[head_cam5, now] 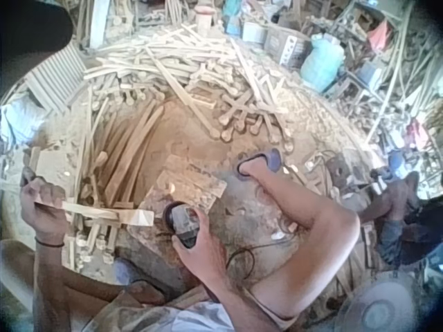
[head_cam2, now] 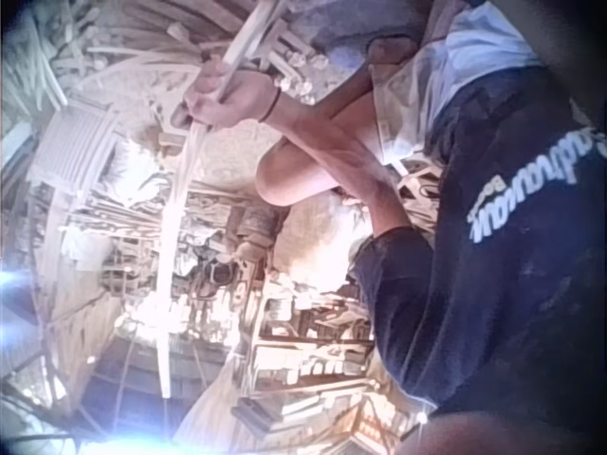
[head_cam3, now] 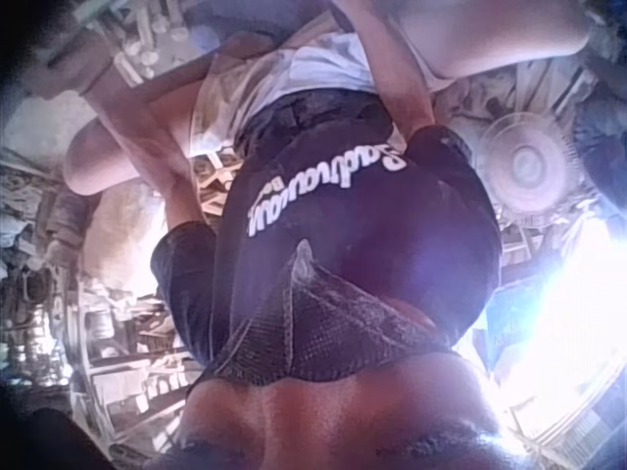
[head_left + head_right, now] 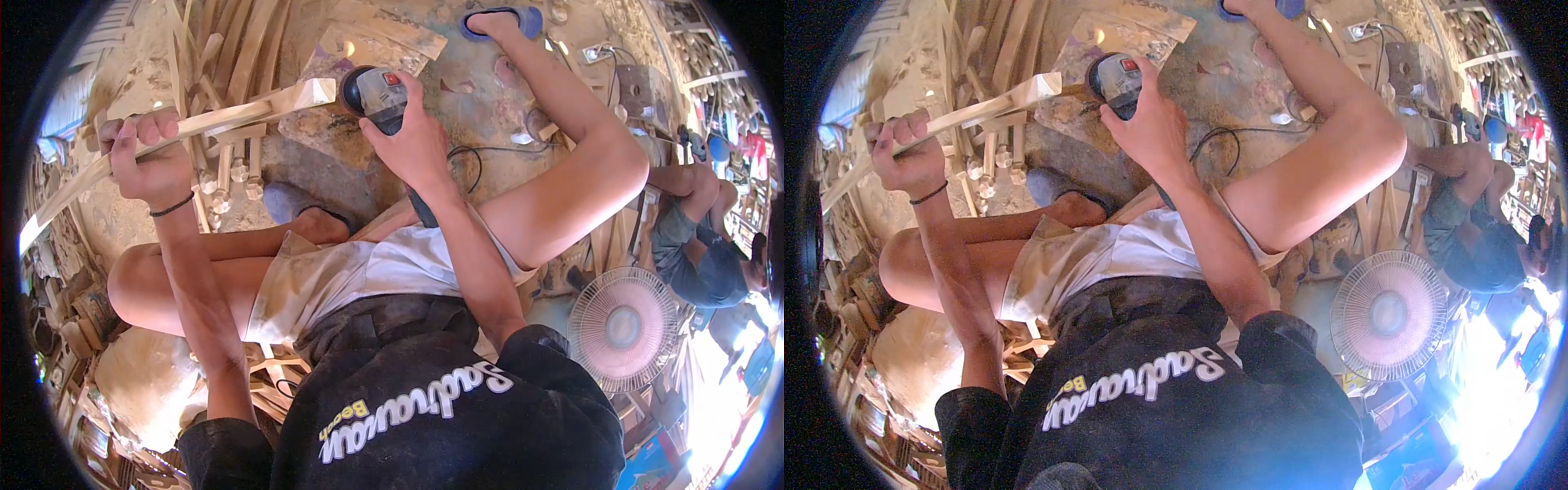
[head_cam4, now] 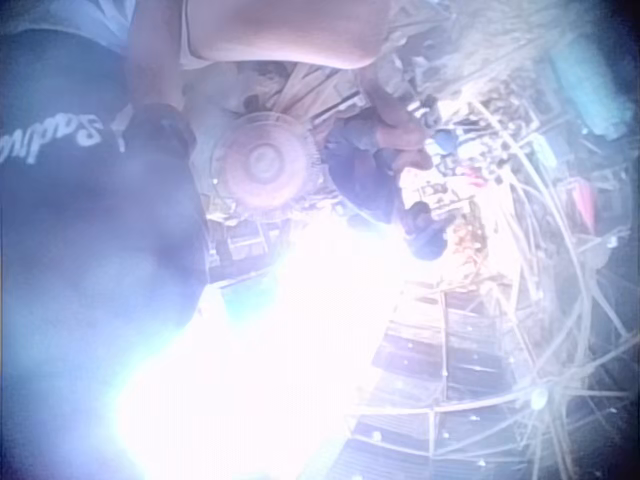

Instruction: The person cuts a piece of sandpaper with scissors, applies it to a handheld power sander, and uses the sander to smooth a wooden object. They then apply a liquid from a bottle to the wooden object.

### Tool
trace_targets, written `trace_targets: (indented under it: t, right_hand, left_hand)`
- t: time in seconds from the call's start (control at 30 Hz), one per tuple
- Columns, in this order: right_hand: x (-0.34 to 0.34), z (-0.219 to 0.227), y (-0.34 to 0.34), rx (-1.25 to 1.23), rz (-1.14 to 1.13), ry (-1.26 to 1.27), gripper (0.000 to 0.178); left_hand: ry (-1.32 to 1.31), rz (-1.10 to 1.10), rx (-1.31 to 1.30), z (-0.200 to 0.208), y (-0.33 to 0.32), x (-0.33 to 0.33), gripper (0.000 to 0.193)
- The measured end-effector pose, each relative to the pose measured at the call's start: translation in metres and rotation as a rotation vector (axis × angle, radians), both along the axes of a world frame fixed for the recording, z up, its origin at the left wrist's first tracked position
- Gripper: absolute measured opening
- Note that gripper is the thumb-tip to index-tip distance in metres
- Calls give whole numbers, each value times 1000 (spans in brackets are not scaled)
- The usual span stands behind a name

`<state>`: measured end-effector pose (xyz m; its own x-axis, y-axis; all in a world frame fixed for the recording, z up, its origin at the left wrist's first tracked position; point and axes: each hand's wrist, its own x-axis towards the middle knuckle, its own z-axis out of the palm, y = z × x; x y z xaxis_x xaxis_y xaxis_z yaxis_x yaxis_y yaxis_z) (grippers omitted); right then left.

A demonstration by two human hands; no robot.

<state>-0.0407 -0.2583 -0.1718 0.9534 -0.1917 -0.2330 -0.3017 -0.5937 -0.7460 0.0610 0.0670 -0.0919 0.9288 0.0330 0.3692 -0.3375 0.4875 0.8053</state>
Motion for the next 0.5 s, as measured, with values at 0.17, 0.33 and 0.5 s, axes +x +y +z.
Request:
trace_targets:
  t: [0.17, 0.33, 0.5]
  right_hand:
    - [-1, -2, 0, -21, 10, 6, 84]
    - [-1, -2, -3, -40, -10, 64, 83]
    - [-2, -3, -3, -60, -16, -1, 82]
  left_hand:
    - [21, 19, -33, 1, -3, -1, 13]
    - [49, 146, 58, 7, -18, -3, 9]
    - [36, 80, 34, 6, -7, 0, 6]
